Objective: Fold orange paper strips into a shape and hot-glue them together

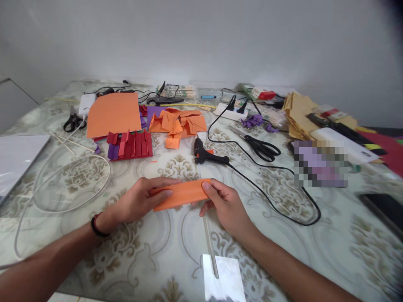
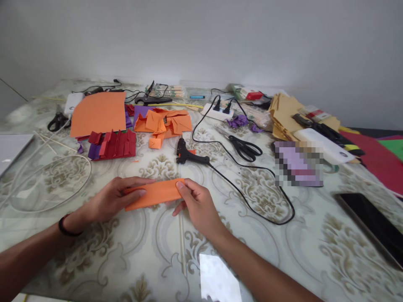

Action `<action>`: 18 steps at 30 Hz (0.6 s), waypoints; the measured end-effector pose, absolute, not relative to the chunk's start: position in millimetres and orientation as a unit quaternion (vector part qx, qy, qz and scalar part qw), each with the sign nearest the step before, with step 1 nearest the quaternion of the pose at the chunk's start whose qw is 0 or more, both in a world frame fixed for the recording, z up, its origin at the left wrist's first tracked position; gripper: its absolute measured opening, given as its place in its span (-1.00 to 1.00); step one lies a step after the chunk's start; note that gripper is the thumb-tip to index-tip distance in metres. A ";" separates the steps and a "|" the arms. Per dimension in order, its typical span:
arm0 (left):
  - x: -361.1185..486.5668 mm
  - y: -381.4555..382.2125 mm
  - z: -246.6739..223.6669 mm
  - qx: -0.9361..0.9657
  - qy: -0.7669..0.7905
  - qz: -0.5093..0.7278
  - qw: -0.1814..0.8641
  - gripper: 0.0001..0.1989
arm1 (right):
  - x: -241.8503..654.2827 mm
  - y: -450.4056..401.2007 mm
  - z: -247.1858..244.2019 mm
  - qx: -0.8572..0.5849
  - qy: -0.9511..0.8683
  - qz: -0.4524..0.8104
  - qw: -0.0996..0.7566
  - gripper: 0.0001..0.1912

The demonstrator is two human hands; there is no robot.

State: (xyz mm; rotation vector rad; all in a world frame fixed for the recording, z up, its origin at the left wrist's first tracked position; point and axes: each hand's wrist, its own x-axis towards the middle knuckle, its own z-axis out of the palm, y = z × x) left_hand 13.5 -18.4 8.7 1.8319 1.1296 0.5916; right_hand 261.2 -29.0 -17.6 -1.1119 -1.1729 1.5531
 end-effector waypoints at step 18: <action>15.6 -19.6 0.4 0.829 0.311 0.250 0.393 -0.57 | 261.3 -29.3 -16.6 -0.426 -0.522 0.629 0.388 -0.62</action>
